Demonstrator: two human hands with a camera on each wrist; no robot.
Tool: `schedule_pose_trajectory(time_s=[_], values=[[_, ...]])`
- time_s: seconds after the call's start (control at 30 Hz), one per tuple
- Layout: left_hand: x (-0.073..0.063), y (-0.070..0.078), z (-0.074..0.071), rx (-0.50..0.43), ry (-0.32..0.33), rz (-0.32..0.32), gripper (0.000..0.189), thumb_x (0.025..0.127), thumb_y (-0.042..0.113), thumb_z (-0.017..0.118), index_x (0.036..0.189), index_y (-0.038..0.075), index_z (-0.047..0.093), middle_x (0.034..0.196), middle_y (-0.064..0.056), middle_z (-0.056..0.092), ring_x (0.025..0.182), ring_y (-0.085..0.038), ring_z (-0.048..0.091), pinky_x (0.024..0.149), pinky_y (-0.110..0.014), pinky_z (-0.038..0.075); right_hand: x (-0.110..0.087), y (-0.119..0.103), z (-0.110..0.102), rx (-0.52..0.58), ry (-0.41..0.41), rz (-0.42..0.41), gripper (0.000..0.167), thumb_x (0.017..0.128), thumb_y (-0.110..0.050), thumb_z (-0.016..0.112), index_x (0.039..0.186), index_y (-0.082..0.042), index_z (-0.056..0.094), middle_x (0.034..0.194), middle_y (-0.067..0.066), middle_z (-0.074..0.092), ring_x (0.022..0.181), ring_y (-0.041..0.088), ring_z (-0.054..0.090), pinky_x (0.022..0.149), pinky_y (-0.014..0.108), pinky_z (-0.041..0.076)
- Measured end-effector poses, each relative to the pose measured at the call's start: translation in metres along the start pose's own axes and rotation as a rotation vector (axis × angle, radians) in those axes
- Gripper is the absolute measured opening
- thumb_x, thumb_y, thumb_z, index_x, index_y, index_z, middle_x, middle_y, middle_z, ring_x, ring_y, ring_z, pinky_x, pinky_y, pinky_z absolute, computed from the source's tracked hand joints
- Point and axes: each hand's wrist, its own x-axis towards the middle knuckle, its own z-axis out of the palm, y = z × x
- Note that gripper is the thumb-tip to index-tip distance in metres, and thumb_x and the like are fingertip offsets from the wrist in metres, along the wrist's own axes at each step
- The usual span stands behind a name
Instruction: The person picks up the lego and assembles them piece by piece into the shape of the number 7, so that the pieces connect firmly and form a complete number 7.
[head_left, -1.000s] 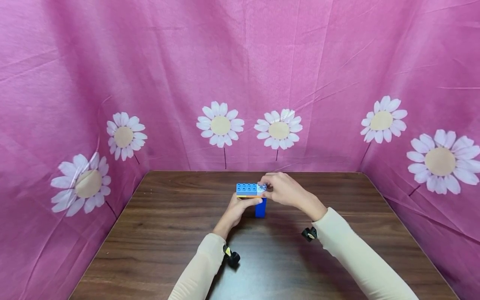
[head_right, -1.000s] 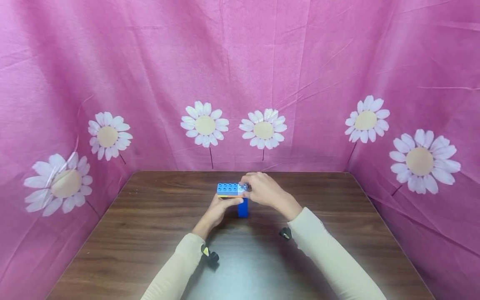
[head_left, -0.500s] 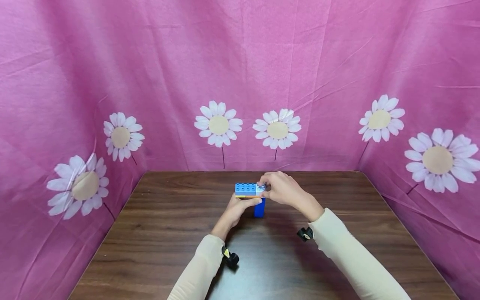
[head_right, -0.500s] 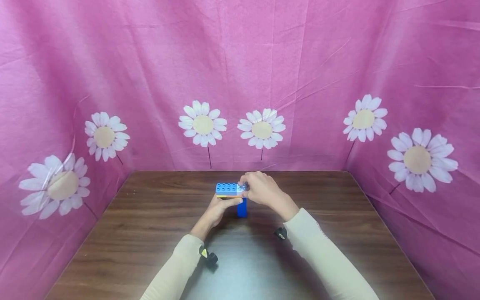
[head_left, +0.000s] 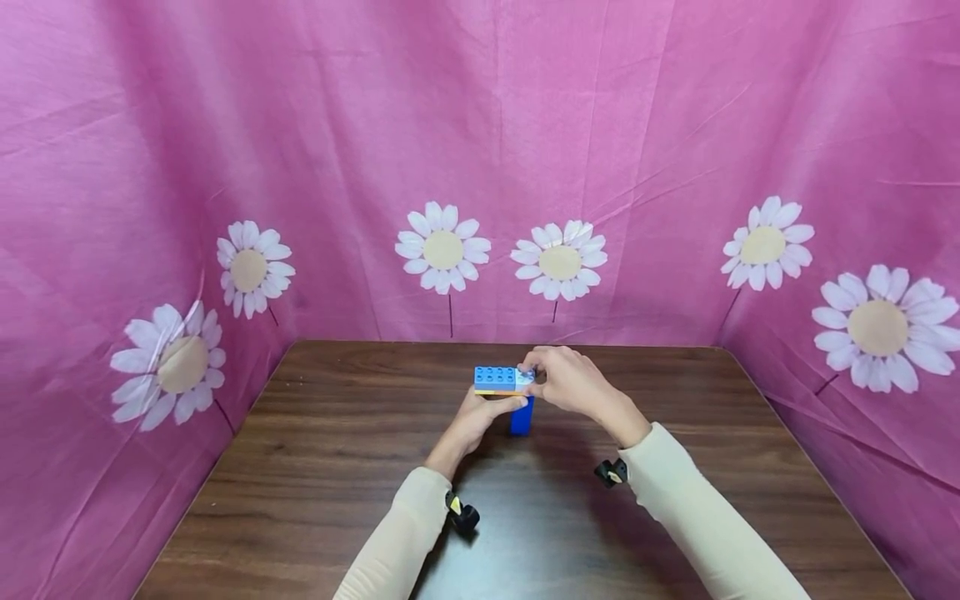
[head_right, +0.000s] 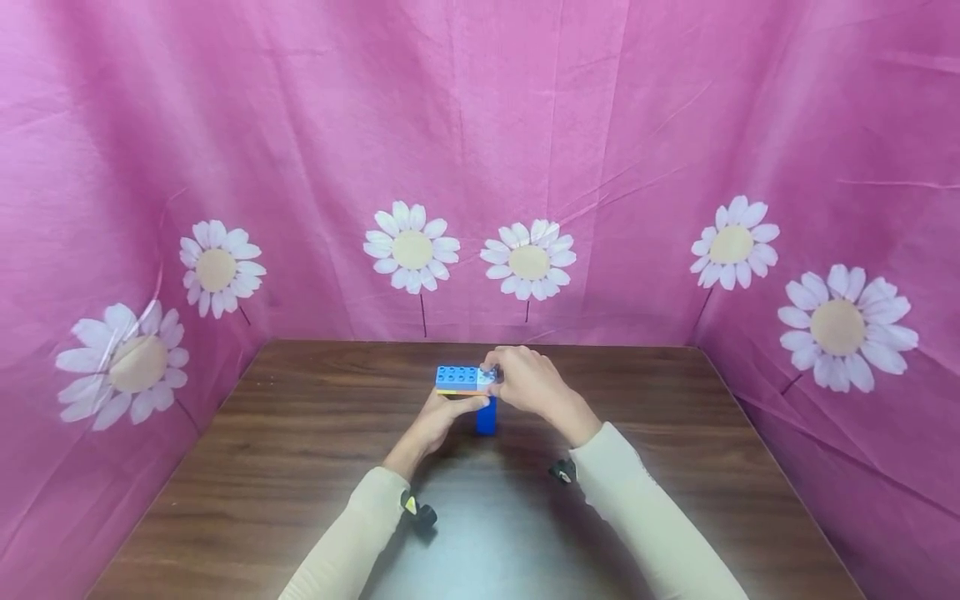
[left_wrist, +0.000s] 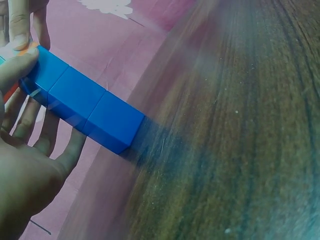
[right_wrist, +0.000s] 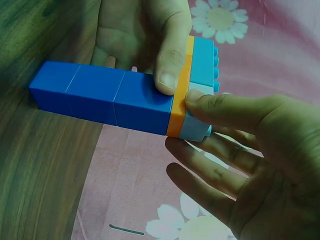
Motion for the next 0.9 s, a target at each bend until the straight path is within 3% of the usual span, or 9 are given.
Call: schedule_pose_trajectory(time_s=[0.3,0.4,0.5,0.6,0.7,0.9], values=[[0.001,-0.001,0.000,0.023,0.007,0.031,0.047,0.088,0.010,0.085,0.132,0.001,0.071,0.123,-0.010,0.078,0.104,-0.012,0.071,0.098,-0.026,0.055,-0.002,0.004,0.002,0.011,-0.016,-0.035,0.033,0.087,-0.016,0.090,0.116,-0.009,0.076,0.111,0.007,0.079,0.089,0.022,0.070,0.077,0.038,0.063],[0.000,0.000,0.000,0.032,0.008,0.026,0.047,0.087,0.009,0.085,0.131,0.002,0.071,0.123,-0.010,0.078,0.105,-0.012,0.071,0.099,-0.027,0.055,-0.005,0.012,0.006,0.125,-0.067,-0.030,0.050,0.088,-0.012,0.087,0.134,-0.004,0.068,0.126,0.013,0.074,0.098,0.025,0.071,0.085,0.041,0.063],[0.000,0.000,0.001,0.049,0.017,0.020,0.046,0.087,0.010,0.085,0.131,0.002,0.072,0.124,-0.011,0.078,0.107,-0.013,0.070,0.104,-0.031,0.053,-0.012,0.024,0.019,0.244,-0.110,0.007,0.074,0.089,-0.011,0.086,0.153,0.000,0.050,0.147,0.022,0.061,0.112,0.029,0.071,0.098,0.048,0.061],[0.000,-0.001,0.001,0.074,0.038,0.018,0.045,0.088,0.013,0.086,0.129,0.002,0.073,0.124,-0.011,0.078,0.110,-0.013,0.070,0.110,-0.037,0.051,-0.017,0.038,0.039,0.345,-0.106,0.067,0.085,0.090,-0.014,0.086,0.160,-0.001,0.040,0.153,0.025,0.055,0.118,0.034,0.070,0.101,0.053,0.059],[0.000,-0.001,0.002,0.076,0.057,-0.003,0.045,0.087,0.014,0.087,0.129,0.003,0.073,0.124,-0.011,0.078,0.112,-0.014,0.070,0.113,-0.041,0.049,-0.021,0.048,0.061,0.436,-0.081,0.116,0.078,0.093,-0.019,0.084,0.156,0.000,0.043,0.143,0.023,0.063,0.117,0.035,0.070,0.098,0.052,0.060],[-0.002,-0.003,0.003,0.048,0.070,-0.019,0.044,0.089,0.017,0.087,0.128,0.004,0.073,0.121,-0.008,0.079,0.110,-0.012,0.070,0.110,-0.036,0.052,-0.028,0.049,0.092,0.585,-0.005,0.193,0.045,0.098,-0.021,0.079,0.136,-0.002,0.062,0.128,0.016,0.073,0.116,0.031,0.072,0.100,0.048,0.061]])
